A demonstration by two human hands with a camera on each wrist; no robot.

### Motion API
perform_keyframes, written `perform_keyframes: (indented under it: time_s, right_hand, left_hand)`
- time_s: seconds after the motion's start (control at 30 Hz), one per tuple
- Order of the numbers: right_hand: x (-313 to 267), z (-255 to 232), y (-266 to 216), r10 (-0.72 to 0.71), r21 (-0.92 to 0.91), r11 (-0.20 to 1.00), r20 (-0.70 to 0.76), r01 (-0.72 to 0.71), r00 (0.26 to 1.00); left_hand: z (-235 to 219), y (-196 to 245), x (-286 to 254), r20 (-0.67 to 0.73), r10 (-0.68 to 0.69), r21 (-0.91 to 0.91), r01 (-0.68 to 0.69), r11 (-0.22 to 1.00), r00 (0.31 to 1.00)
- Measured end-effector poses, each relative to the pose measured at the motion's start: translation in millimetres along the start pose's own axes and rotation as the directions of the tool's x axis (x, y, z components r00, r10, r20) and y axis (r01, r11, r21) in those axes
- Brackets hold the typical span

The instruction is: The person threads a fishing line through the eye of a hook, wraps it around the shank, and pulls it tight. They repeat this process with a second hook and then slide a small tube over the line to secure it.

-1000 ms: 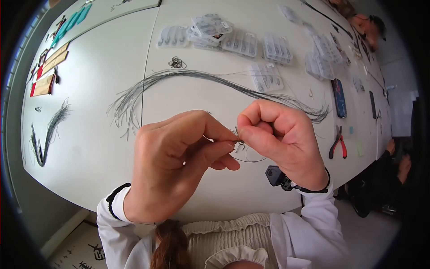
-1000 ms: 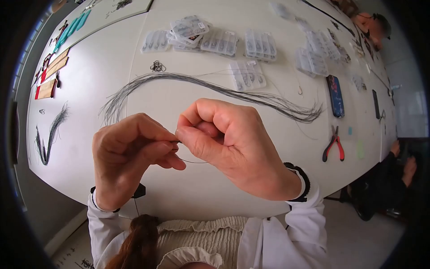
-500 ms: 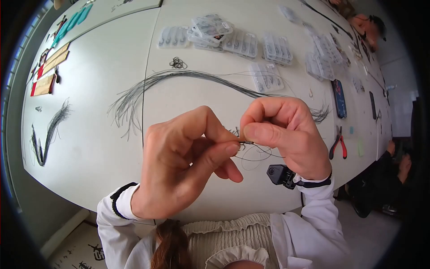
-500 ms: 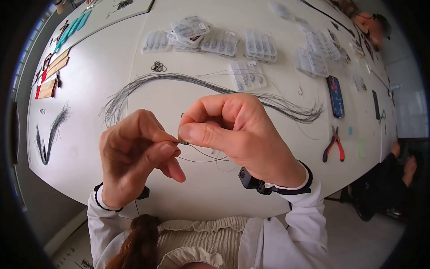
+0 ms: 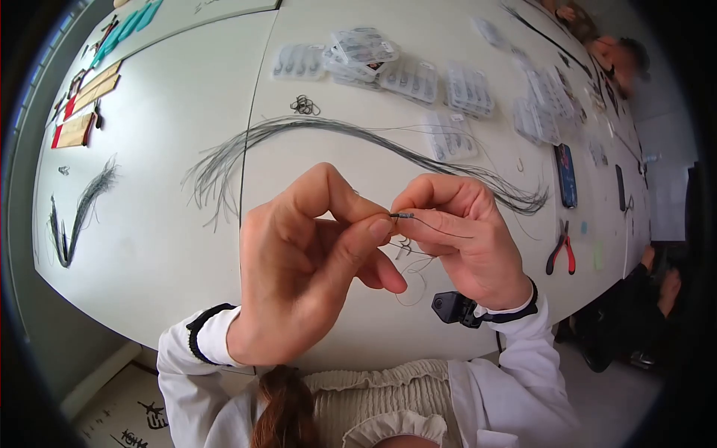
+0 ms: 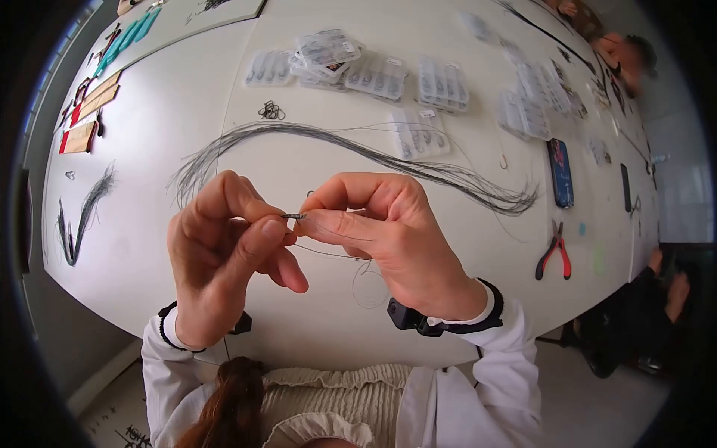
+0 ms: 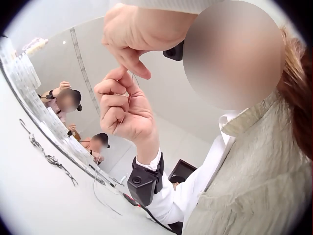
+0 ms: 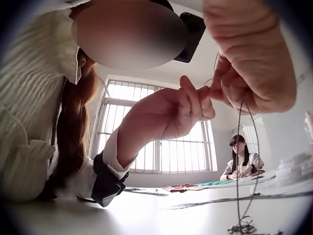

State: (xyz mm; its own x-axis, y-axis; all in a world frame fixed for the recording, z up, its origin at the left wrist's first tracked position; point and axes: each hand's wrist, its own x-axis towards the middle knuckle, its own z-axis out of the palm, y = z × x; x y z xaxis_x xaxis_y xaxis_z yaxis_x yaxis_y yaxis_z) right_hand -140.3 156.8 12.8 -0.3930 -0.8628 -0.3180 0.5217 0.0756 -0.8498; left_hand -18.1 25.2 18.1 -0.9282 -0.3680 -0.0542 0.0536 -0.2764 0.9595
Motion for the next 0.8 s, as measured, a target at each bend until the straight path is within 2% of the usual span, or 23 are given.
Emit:
perform_keyframes:
  time_s: [0.03, 0.1, 0.13, 0.17, 0.2, 0.23, 0.27, 0.33, 0.37, 0.4, 0.43, 0.47, 0.53, 0.6, 0.67, 0.7, 0.77, 0.8]
  right_hand:
    - [0.4, 1.8, 5.1, 0.004, -0.002, 1.0, 0.002, -0.004, 1.0]
    - [0.5, 9.9, 16.1, -0.267, -0.188, 0.952, -0.113, 0.243, 0.957]
    - [-0.8, 13.1, 17.2, -0.261, -0.191, 0.952, -0.108, 0.238, 0.959]
    - [-2.2, 16.5, 17.1, -0.539, -0.552, 0.716, -0.049, 0.427, 0.841]
    - [-3.1, 18.4, 17.2, -0.735, -0.802, 0.324, 0.121, 0.502, 0.668]
    - [-0.5, 13.1, 26.7, -0.821, -0.855, 0.037, 0.269, 0.517, 0.504]
    - [-2.0, 12.7, 26.7, -0.817, -0.854, 0.038, 0.272, 0.519, 0.508]
    - [-4.6, 11.1, 26.0, -0.723, -0.807, -0.477, 0.586, 0.347, 0.367]
    - [-2.9, 12.7, 26.9, -0.702, -0.771, -0.561, 0.636, 0.302, 0.321]
    - [-3.3, 14.5, 26.4, -0.699, -0.769, -0.562, 0.639, 0.306, 0.322]
    - [-5.0, 17.1, 24.7, -0.679, -0.744, -0.622, 0.668, 0.244, 0.305]
    - [-6.4, 19.2, 22.8, -0.658, -0.715, -0.676, 0.695, 0.179, 0.29]
    - [-8.8, 18.1, 17.5, -0.648, -0.706, -0.682, 0.705, 0.193, 0.289]
    - [-12.0, 20.1, 12.9, -0.64, -0.698, -0.686, 0.713, 0.205, 0.287]
    - [-17.5, 24.4, 9.5, -0.675, -0.75, -0.633, 0.656, 0.192, 0.338]
    - [-19.0, 24.6, 7.3, -0.675, -0.751, -0.632, 0.655, 0.191, 0.339]
    - [-21.5, 22.7, 3.2, -0.694, -0.807, -0.541, 0.587, 0.236, 0.416]
    - [-20.9, 21.1, 2.3, -0.694, -0.807, -0.541, 0.587, 0.235, 0.417]
  left_hand:
    - [-0.2, -0.1, 0.4, -0.019, -0.007, 0.006, 0.007, 1.0, 1.0]
    - [0.7, 0.1, 1.3, -0.04, -0.008, 0.015, 0.009, 1.0, 0.999]
    - [0.8, -0.1, 1.5, -0.057, -0.009, 0.026, 0.011, 1.0, 0.998]
    - [0.8, -1.0, 2.1, -0.066, -0.009, 0.022, 0.01, 1.0, 0.998]
    - [0.8, -2.1, 2.8, -0.067, 0.031, 0.066, -0.026, 0.997, 0.997]
    - [0.3, -2.9, 2.7, -0.065, 0.068, 0.11, -0.06, 0.992, 0.996]
    - [0.2, -3.4, 2.2, -0.07, 0.067, 0.106, -0.059, 0.993, 0.995]
    - [0.0, -4.2, 1.4, -0.072, 0.14, 0.202, -0.124, 0.972, 0.987]
    - [-0.6, -5.7, 1.5, -0.076, 0.14, 0.199, -0.123, 0.972, 0.987]
    - [-1.5, -8.4, 2.2, -0.045, 0.259, 0.33, -0.23, 0.916, 0.965]
    - [-2.0, -10.6, 2.7, 0.002, 0.368, 0.45, -0.33, 0.83, 0.93]
    - [-1.8, -12.1, 2.9, -0.001, 0.368, 0.449, -0.329, 0.831, 0.93]
    - [-0.8, -14.3, 3.4, 0.001, 0.435, 0.472, -0.384, 0.794, 0.9]
    - [-0.6, -14.9, 3.0, 0.017, 0.442, 0.473, -0.397, 0.787, 0.897]
    - [-0.9, -15.0, 2.8, 0.035, 0.449, 0.474, -0.41, 0.779, 0.893]
    - [-1.5, -14.7, 2.6, 0.058, 0.435, 0.474, -0.408, 0.78, 0.899]
    - [-1.7, -12.9, 1.9, 0.081, 0.421, 0.474, -0.407, 0.781, 0.903]
    - [-1.2, -10.9, 1.0, 0.09, 0.392, 0.455, -0.388, 0.801, 0.915]
